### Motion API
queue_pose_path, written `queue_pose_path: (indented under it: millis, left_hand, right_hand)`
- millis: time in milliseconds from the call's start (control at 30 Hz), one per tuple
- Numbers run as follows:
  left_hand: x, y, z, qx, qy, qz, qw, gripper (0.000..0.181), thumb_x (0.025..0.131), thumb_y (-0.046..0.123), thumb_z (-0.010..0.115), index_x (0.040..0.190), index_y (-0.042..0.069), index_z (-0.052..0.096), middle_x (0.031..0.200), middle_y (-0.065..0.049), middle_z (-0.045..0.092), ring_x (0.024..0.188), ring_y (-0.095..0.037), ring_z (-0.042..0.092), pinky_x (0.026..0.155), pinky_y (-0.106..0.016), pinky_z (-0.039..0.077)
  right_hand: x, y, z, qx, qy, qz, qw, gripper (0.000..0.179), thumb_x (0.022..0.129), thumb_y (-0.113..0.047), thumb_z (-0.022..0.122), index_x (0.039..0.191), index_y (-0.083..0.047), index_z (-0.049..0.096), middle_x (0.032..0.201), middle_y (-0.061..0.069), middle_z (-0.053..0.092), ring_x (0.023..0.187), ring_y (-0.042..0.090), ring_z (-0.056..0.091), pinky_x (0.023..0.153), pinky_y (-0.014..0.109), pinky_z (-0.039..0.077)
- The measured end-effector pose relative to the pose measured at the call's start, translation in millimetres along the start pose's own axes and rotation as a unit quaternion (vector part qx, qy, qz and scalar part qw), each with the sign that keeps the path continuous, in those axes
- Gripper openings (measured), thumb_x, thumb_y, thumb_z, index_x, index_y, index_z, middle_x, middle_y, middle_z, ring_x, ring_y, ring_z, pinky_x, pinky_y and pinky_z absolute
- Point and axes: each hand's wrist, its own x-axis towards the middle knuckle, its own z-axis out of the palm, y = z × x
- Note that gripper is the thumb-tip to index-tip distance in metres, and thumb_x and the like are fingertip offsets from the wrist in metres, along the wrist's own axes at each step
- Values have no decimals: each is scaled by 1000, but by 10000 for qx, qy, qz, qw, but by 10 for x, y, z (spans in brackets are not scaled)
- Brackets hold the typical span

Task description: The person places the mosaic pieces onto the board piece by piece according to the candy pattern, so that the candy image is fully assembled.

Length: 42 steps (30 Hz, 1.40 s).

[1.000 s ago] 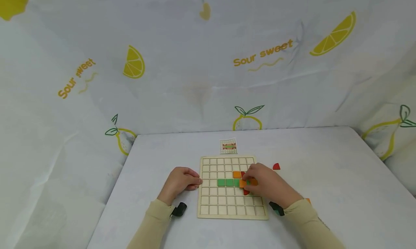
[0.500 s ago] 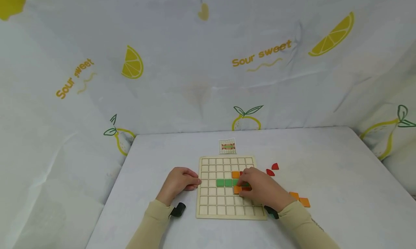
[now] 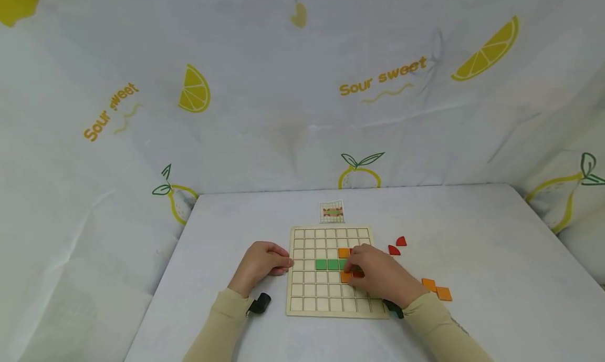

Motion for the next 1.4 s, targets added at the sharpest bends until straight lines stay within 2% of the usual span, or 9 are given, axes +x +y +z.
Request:
queue_pose_path:
  millis: [67, 167, 333, 533, 633, 767, 1067, 1200, 1400]
  left_hand:
    - [-2, 7, 1, 6, -9, 4, 10000, 26, 87, 18, 91, 105, 5, 78, 92, -5, 83, 74, -10, 77, 71, -25, 65]
    - [-7, 10, 4, -5, -27, -5, 10000, 27, 87, 18, 91, 106, 4, 78, 92, -5, 83, 74, -11, 76, 72, -26, 65]
    - [-13, 5, 6, -28, -25, -43, 10000, 27, 87, 17, 91, 107, 4, 78, 93, -6, 83, 74, -11, 76, 72, -26, 65]
    - [-11, -25, -13, -93, -13, -50, 9999, 26, 88, 16, 90, 106, 3, 77, 95, -8, 82, 76, -12, 77, 72, -25, 65]
    - [-24, -43, -25, -97, 7, -92, 9999, 24, 89, 15, 89, 106, 2, 77, 95, -8, 83, 77, -12, 78, 72, -24, 65]
    - [-40, -57, -29, -142, 14, -94, 9999, 22, 91, 13, 86, 107, 2, 76, 96, -7, 83, 77, -11, 78, 72, -24, 65]
    - [-34, -29, -1, -198, -15, -18, 9998, 25, 89, 14, 89, 106, 1, 77, 94, -8, 83, 75, -11, 77, 72, -25, 65]
    - [-24, -16, 9, -205, -31, -5, 9998, 23, 90, 14, 88, 106, 1, 77, 95, -8, 83, 77, -11, 78, 72, -25, 65]
    - [-12, -6, 7, -227, -72, 46, 9997, 24, 89, 13, 89, 106, 1, 77, 94, -9, 82, 76, -11, 78, 72, -25, 66]
  right_hand:
    - [-9, -2, -11, 0, 4, 3, 10000, 15, 86, -22, 93, 94, -23, 81, 95, -14, 64, 106, 14, 62, 91, 32, 60]
    - [-35, 36, -51, 151, -7, 104, 9998, 13, 88, -22, 91, 94, -25, 80, 94, -14, 63, 99, 10, 58, 84, 28, 58]
    - [-147, 207, -203, 200, 4, 523, 9984, 12, 89, -24, 90, 95, -27, 80, 95, -15, 66, 94, 7, 57, 80, 26, 56]
    - [-428, 509, -422, 143, -94, 1078, 9940, 18, 88, -26, 91, 102, -23, 80, 101, -9, 69, 96, 13, 62, 85, 36, 61]
    - [-587, 655, -500, 285, -172, 1465, 9886, 21, 89, -29, 90, 105, -23, 79, 105, -6, 70, 101, 16, 64, 83, 36, 62]
    - [-798, 844, -589, 379, -258, 1699, 9844, 22, 89, -29, 89, 107, -22, 79, 107, -6, 70, 102, 17, 65, 81, 34, 61]
    - [-1154, 1166, -622, 106, -328, 1845, 9822, 25, 85, -27, 93, 106, -22, 79, 103, -10, 70, 98, 14, 64, 83, 34, 60]
    - [-1186, 1229, -579, 95, -414, 1911, 9807, 29, 84, -22, 94, 108, -19, 80, 104, -8, 70, 98, 14, 64, 84, 38, 62]
    - [-1189, 1245, -527, 54, -363, 1895, 9812, 31, 81, -17, 94, 108, -18, 80, 103, -8, 70, 97, 15, 64, 84, 37, 62]
